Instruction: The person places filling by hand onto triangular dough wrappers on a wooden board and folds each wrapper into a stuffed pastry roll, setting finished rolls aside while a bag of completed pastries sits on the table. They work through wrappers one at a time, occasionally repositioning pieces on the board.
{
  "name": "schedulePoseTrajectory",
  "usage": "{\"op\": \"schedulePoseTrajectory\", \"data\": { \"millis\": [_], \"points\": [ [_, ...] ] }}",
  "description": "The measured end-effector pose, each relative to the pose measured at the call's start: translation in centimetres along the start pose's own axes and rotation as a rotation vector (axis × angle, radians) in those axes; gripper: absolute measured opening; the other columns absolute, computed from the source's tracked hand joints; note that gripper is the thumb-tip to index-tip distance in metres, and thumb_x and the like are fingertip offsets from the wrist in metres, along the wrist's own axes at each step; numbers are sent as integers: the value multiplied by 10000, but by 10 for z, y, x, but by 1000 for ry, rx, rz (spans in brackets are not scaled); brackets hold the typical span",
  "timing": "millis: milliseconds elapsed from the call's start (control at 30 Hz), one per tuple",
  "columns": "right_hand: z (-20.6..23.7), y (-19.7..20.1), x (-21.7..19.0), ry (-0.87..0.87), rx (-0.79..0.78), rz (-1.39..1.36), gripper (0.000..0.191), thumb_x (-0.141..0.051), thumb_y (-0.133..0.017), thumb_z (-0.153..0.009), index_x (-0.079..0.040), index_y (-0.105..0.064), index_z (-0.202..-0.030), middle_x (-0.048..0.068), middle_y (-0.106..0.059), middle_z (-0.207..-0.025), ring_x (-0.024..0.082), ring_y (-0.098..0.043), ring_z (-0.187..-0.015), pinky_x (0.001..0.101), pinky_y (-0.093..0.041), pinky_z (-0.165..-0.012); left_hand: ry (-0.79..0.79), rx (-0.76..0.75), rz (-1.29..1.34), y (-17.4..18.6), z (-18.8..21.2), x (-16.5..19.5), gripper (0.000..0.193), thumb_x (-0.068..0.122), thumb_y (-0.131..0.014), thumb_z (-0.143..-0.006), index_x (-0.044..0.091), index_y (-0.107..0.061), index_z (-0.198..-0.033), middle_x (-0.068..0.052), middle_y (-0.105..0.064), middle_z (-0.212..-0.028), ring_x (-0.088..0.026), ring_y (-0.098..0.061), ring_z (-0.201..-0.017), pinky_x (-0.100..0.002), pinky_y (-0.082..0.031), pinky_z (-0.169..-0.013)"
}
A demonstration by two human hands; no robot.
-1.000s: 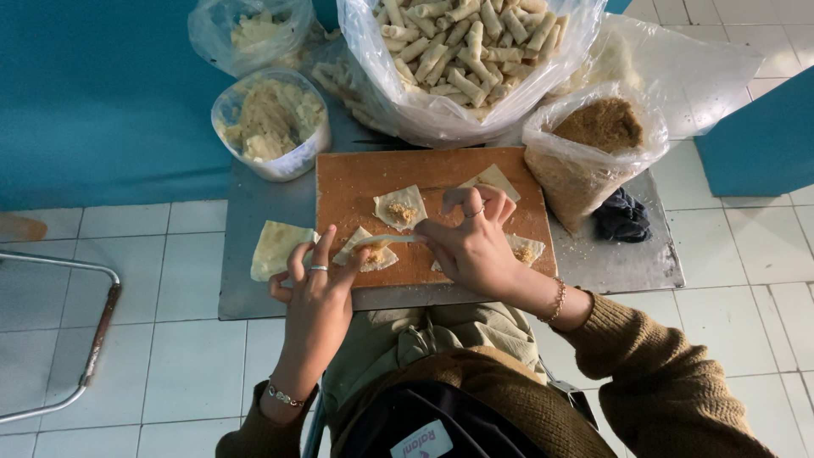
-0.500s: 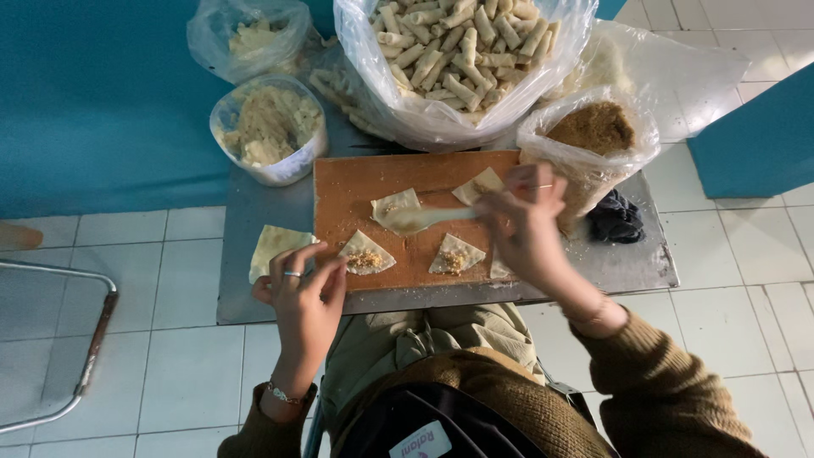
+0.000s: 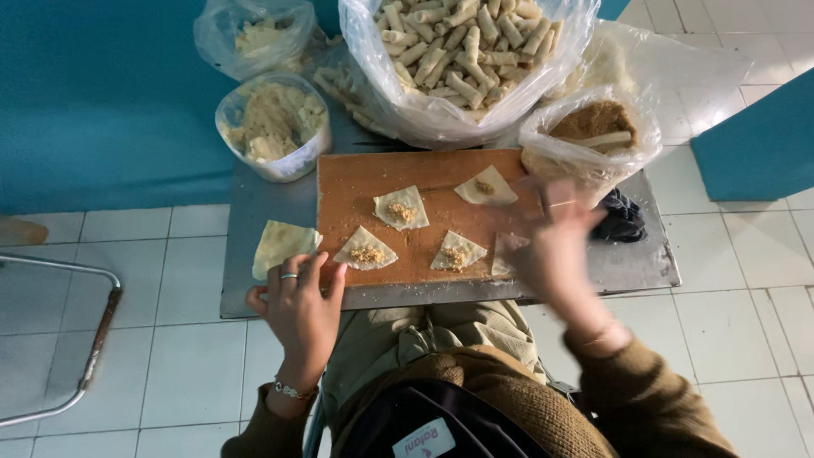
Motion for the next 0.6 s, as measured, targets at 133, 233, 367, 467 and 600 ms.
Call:
{"op": "schedulePoseTrajectory", "data": {
  "millis": [133, 233, 367, 467, 600],
  "points": [
    [-9, -38, -95, 172, -113, -183, 213, -455, -781, -850, -267, -788, -948, 21, -549, -1310, 316, -406, -1231, 559, -310, -961, 21, -6, 12, -3, -1, 5, 197, 346, -788, -875, 197, -753, -1001, 47, -657, -1068, -199, -592, -1046, -471, -301, -950],
    [-15, -42, -113, 110, -176, -113, 264, -438, -771, -820, -246, -778, -1001, 9, -540, -1298, 305, -405, -1254, 575, -297, -904, 43, -10, 27, -7, -3, 10, 122, 288, -784, -866, 209, -745, -951, 44, -641, -1062, -196, -586, -1059, -453, -286, -921],
    [-18, -42, -115, 55, -217, -180, 199, -398, -773, -818, -257, -757, -958, -1, -532, -1292, 316, -398, -1270, 574, -291, -916, 62, -5, 73, -10, -6, 13, 93, 238, -780, -866, 200, -729, -933, 33, -624, -1059, -201, -578, -1046, -447, -270, -905],
    [-19, -45, -117, 33, -219, -230, 142, -337, -775, -804, -257, -744, -917, -4, -546, -1271, 309, -401, -1268, 565, -290, -918, 53, -10, 100, -9, -8, 14, 105, 212, -777, -862, 190, -711, -941, 34, -624, -1055, -207, -582, -1049, -443, -266, -900],
    [-19, -47, -120, 47, -213, -299, 173, -292, -774, -790, -235, -729, -947, -15, -579, -1238, 292, -431, -1238, 547, -295, -895, 14, -3, 114, -5, -11, 18, 157, 186, -772, -840, 187, -703, -981, 31, -634, -1034, -208, -595, -1055, -447, -266, -905]
  ]
}}
Point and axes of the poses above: each hand's wrist, its own z-axis away from the middle knuckle, its own y-axis out of the back of the hand, x = y × z, the point moved 4 cm from there along -z, towards the middle knuckle
